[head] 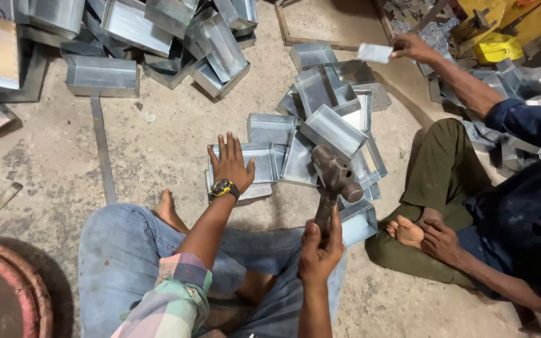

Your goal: The person sits on the floor and uses a hammer to shape the edges and corners of small rectangular metal trays.

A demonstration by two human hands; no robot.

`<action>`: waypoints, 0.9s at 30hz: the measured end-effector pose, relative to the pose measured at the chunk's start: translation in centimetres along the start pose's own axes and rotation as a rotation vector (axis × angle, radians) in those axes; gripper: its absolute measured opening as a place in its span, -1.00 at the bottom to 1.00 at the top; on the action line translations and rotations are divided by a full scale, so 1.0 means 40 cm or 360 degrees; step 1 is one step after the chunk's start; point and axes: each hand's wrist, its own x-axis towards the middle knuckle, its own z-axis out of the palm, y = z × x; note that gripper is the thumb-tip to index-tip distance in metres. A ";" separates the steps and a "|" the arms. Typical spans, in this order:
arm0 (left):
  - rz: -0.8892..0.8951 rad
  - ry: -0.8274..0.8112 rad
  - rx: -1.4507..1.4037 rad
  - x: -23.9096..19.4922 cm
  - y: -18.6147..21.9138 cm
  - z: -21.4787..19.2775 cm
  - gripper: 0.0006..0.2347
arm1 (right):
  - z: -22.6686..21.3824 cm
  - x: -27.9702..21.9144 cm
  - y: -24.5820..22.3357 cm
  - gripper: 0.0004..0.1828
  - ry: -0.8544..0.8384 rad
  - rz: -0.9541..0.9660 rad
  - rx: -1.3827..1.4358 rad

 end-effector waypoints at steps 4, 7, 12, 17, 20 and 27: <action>-0.0012 0.0052 -0.0051 -0.009 -0.008 0.021 -0.32 | 0.049 0.007 0.099 -0.45 -0.0160 -0.0436 -0.0447; 0.0036 0.0101 0.0026 -0.010 0.004 0.036 -0.35 | 0.052 0.004 0.181 -0.48 -0.0334 -0.0125 -0.0797; -0.0008 -0.0088 0.0002 -0.007 0.002 0.032 -0.31 | 0.013 -0.010 0.238 -0.48 -0.0156 0.0514 -0.0522; -0.0036 -0.0194 -0.0017 -0.049 0.014 -0.018 -0.27 | 0.036 -0.006 0.179 -0.47 -0.0406 0.0269 -0.0613; -0.0052 -0.0254 -0.0003 -0.088 0.012 -0.032 -0.25 | 0.037 -0.008 0.103 -0.44 -0.0354 0.0136 -0.0277; -0.0124 -0.0225 -0.0051 -0.148 0.024 -0.048 -0.25 | 0.075 0.037 0.019 -0.44 -0.0139 -0.0311 -0.0092</action>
